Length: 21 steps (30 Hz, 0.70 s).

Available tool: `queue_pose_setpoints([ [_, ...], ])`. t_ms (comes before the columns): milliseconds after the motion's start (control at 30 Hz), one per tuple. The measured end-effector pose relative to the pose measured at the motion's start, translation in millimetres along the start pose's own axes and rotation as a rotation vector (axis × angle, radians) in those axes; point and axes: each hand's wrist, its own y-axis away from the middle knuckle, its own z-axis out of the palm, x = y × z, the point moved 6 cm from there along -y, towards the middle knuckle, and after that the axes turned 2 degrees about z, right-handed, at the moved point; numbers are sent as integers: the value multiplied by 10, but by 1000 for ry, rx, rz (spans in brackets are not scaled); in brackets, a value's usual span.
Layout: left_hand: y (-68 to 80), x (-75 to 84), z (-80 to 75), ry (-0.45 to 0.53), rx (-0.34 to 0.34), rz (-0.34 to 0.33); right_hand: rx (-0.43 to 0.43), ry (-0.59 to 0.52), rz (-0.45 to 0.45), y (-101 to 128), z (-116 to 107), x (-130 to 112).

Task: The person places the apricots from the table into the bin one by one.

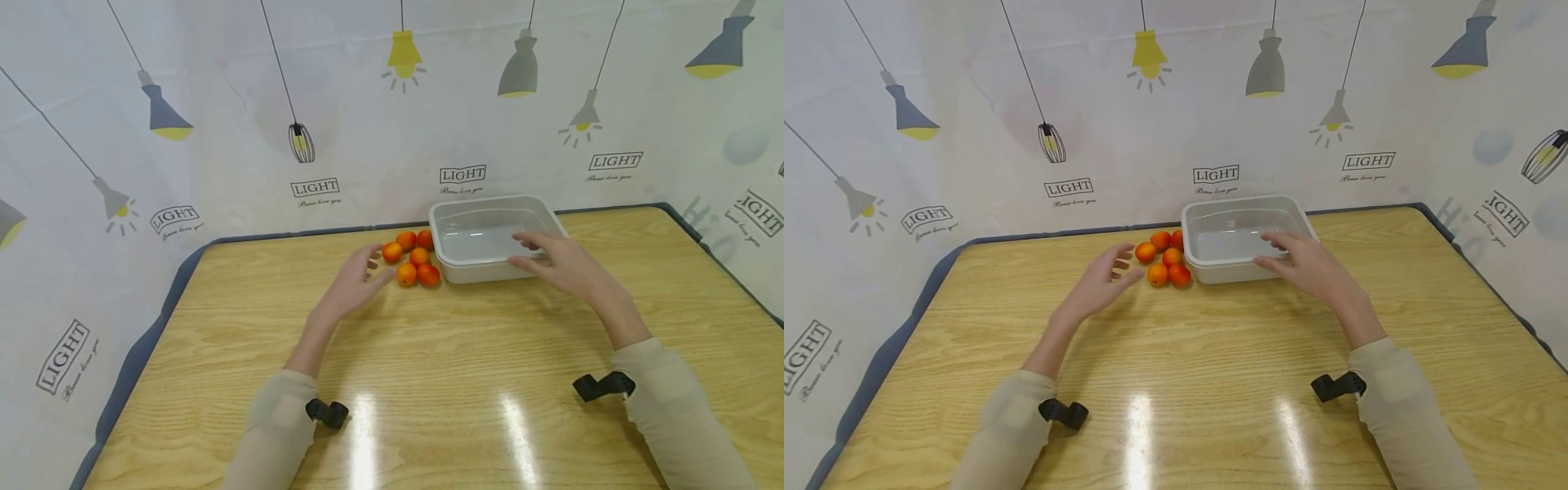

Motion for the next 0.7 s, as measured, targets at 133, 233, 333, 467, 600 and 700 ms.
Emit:
queue_pose_setpoints([
  [133,-49,-19,56,51,-6,19,23,-2,-29,-4,-1,14],
  [233,-79,-36,96,83,-15,13,31,-3,-57,-4,-4,8],
  [333,-102,-49,127,95,-18,-6,32,-2,-74,-5,-5,9],
  [467,-131,-60,163,100,-18,-30,38,-6,-88,-10,-1,15],
  [600,-159,-66,203,112,-21,-45,56,-16,-100,-6,-9,8],
  [700,-173,-59,224,132,-21,-50,71,-24,-116,0,-15,8],
])
